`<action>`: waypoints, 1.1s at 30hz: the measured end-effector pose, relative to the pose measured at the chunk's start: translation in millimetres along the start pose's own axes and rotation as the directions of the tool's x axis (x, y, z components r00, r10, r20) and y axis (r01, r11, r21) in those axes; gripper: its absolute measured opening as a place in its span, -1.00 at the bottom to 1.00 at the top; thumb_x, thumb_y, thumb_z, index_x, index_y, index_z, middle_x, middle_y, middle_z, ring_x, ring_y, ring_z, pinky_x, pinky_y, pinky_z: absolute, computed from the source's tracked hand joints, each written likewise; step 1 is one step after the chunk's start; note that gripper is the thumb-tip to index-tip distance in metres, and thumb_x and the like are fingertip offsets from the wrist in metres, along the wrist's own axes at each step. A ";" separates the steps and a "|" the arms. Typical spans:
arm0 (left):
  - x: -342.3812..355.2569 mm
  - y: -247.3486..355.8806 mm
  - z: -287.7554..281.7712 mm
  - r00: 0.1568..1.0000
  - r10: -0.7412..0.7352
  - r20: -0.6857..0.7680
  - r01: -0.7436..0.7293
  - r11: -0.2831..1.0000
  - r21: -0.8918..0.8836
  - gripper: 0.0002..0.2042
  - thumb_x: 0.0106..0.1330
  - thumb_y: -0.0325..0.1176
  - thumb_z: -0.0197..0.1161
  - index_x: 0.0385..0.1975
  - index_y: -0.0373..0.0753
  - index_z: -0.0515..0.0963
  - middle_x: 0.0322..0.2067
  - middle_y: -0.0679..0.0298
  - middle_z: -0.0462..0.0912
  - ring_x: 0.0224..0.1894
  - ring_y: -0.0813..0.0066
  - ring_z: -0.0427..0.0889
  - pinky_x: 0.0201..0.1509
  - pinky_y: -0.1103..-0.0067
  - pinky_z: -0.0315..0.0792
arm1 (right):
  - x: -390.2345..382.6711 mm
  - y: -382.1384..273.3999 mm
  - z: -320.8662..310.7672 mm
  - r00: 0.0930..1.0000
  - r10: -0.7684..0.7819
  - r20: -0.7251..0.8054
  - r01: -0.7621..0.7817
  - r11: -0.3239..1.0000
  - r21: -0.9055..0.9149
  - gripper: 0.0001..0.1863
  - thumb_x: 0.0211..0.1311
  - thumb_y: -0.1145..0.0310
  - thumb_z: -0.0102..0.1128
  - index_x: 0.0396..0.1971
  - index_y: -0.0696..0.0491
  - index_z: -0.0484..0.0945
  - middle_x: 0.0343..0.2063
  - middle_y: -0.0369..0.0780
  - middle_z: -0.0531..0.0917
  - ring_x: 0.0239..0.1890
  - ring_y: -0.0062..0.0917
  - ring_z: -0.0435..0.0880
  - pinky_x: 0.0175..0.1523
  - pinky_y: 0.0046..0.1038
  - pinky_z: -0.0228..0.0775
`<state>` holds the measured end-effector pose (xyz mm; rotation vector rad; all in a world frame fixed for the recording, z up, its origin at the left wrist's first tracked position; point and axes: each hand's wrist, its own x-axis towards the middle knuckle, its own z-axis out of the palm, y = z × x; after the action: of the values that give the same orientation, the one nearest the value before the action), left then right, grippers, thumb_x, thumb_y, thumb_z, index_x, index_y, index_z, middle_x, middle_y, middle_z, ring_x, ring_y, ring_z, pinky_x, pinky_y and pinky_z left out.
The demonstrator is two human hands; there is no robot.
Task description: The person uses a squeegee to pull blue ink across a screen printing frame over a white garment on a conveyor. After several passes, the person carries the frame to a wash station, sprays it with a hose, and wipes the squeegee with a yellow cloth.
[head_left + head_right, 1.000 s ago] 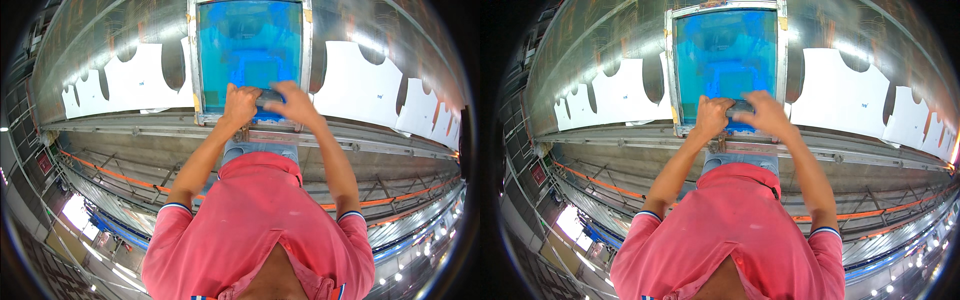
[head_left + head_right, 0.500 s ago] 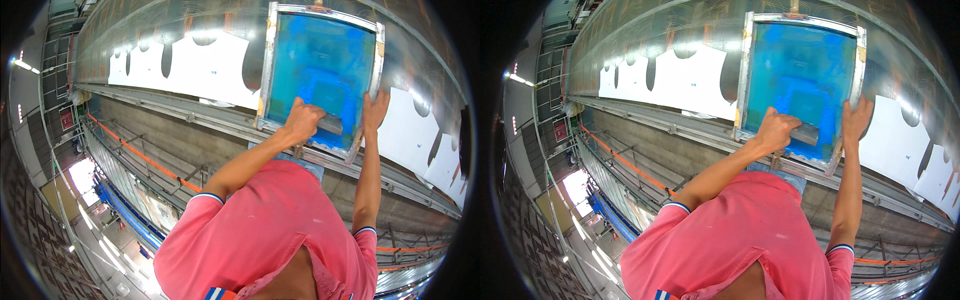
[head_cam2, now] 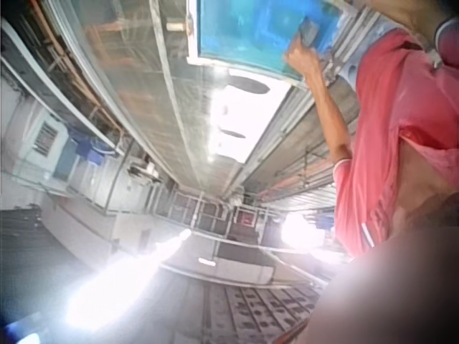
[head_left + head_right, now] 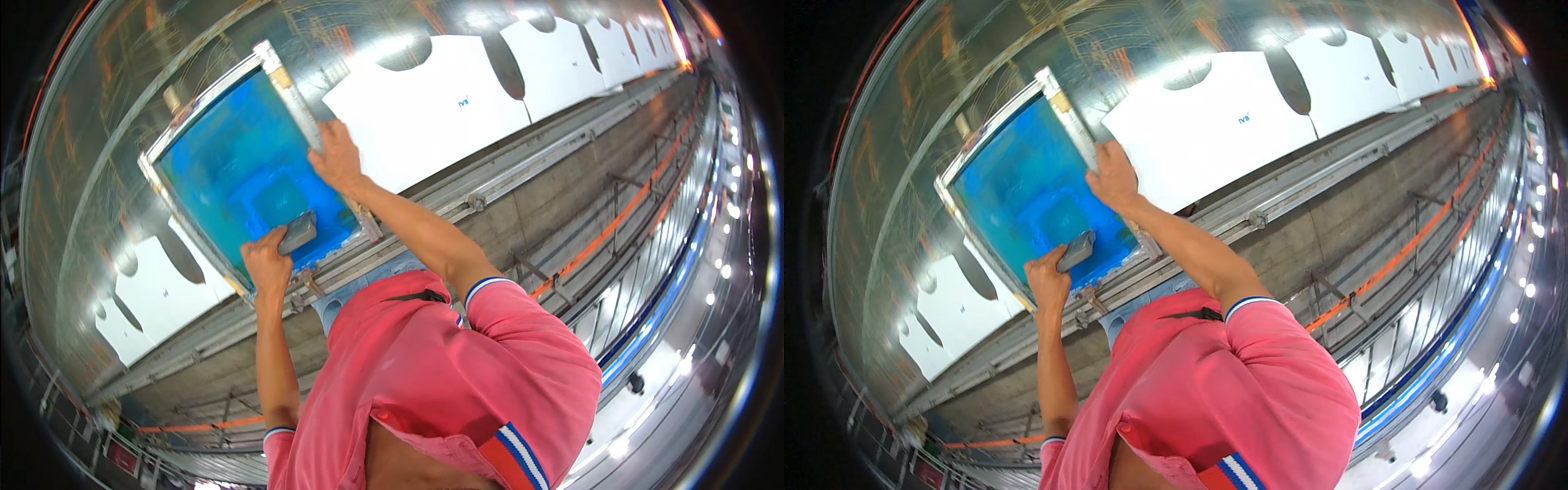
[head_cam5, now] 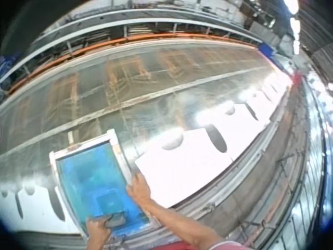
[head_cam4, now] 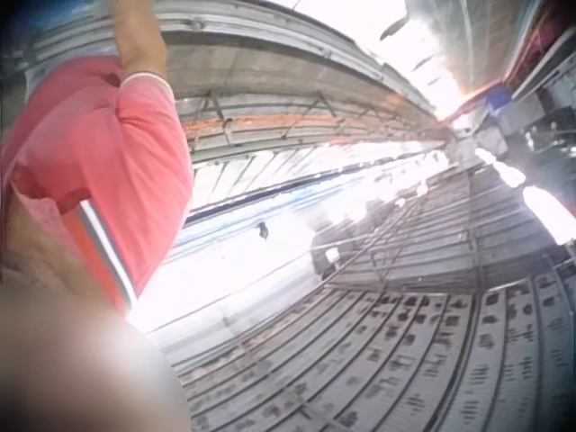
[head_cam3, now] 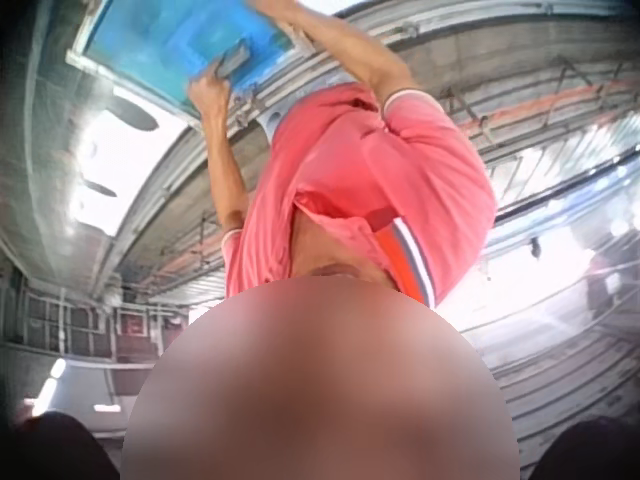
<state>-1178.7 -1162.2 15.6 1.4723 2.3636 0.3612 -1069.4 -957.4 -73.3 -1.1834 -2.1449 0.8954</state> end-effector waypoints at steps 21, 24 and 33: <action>18.6 -35.5 -10.2 0.971 0.032 0.237 -0.030 0.999 -0.015 -0.61 -0.15 -0.65 0.32 -0.20 -0.29 0.67 -0.21 0.03 0.70 -0.16 0.03 0.67 -0.01 0.31 0.49 | -6.4 -11.1 12.9 0.990 0.131 0.060 -0.127 0.990 -0.058 -0.45 0.05 0.31 0.19 0.02 0.35 0.43 -0.28 -0.15 0.41 -0.11 -0.40 0.46 -0.42 -0.57 0.53; 15.5 -39.2 -10.3 0.966 0.054 0.252 -0.048 0.998 -0.027 -0.61 -0.14 -0.66 0.31 -0.20 -0.31 0.66 -0.20 0.03 0.70 -0.14 0.03 0.67 -0.02 0.30 0.52 | -3.5 -7.8 10.2 0.982 0.174 0.069 -0.178 0.983 0.052 -0.46 0.06 0.30 0.19 0.00 0.34 0.45 -0.31 -0.17 0.41 -0.13 -0.45 0.46 -0.44 -0.60 0.52; 33.0 -33.9 -19.6 0.934 0.041 0.355 -0.040 0.999 -0.010 -0.66 -0.04 -0.64 0.32 -0.18 -0.34 0.63 -0.18 0.04 0.70 -0.13 0.07 0.69 -0.02 0.32 0.54 | 3.1 5.4 7.4 0.969 0.231 0.087 -0.247 0.927 0.281 -0.58 0.06 0.46 0.09 -0.03 0.31 0.47 -0.36 -0.23 0.37 -0.24 -0.53 0.47 -0.53 -0.64 0.50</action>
<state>-1227.9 -1147.9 15.8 1.4474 2.0465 0.0952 -1073.3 -954.8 -81.8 -1.2959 -1.8502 1.3120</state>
